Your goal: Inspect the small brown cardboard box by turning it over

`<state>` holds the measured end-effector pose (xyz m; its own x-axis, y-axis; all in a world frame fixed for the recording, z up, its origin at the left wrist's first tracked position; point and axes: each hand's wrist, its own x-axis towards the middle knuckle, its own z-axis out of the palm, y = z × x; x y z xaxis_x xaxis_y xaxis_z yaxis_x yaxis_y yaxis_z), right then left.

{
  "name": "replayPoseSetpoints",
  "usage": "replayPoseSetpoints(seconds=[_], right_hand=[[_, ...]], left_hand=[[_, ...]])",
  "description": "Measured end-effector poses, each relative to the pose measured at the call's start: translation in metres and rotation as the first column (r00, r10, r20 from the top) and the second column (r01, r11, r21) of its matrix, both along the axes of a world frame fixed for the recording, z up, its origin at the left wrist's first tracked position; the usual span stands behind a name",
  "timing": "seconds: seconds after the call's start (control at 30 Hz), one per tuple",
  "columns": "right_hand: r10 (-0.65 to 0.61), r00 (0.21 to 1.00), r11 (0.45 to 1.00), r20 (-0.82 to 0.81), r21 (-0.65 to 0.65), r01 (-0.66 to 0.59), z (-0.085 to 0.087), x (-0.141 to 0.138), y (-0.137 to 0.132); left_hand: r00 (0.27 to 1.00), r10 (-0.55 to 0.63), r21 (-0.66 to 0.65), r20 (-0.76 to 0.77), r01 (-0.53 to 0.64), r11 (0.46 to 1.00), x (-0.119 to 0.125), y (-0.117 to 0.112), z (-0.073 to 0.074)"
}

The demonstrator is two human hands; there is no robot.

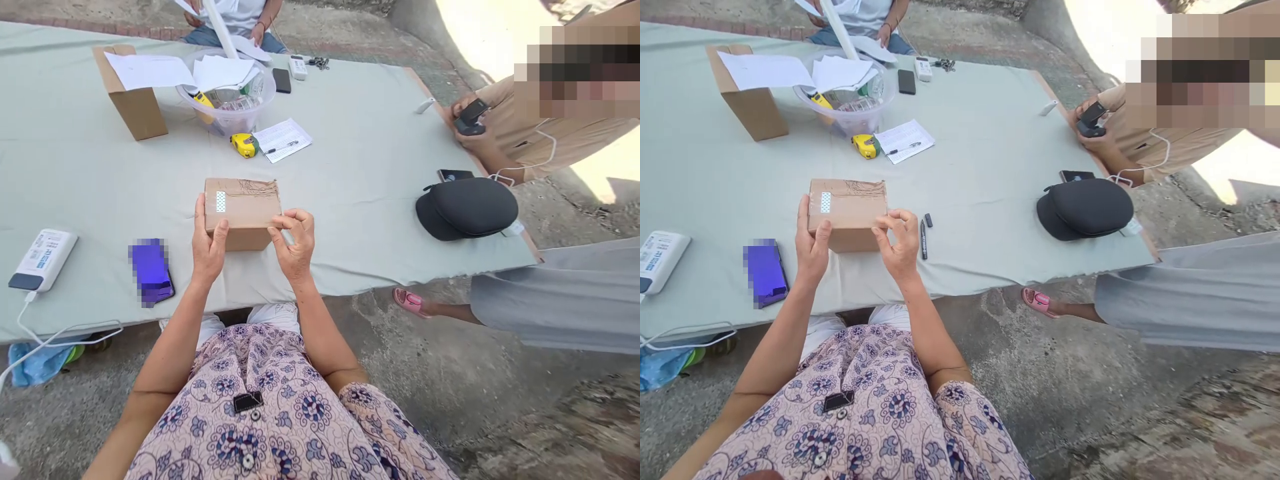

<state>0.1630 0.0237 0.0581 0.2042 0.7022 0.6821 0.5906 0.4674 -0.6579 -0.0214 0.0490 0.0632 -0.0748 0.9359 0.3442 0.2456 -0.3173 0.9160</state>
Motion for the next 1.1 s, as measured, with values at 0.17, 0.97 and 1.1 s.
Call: replayPoseSetpoints(seconds=[0.17, 0.97, 1.1], right_hand=[[0.203, 0.960, 0.979, -0.191, 0.007, -0.205, -0.025, 0.008, 0.013], [0.112, 0.988, 0.941, -0.110, -0.308, -0.141, -0.135, 0.000, 0.003], [0.116, 0.989, 0.933, -0.093, -0.330, -0.140, -0.140, 0.000, 0.002]], left_hand=[[0.999, 0.018, 0.024, -0.027, -0.018, 1.000, 0.001, 0.000, 0.001], [0.985, 0.123, 0.314, 0.117, -0.155, 0.937, 0.015, 0.022, -0.022], [0.986, 0.132, 0.265, 0.105, -0.156, 0.951, 0.014, 0.021, -0.020]])
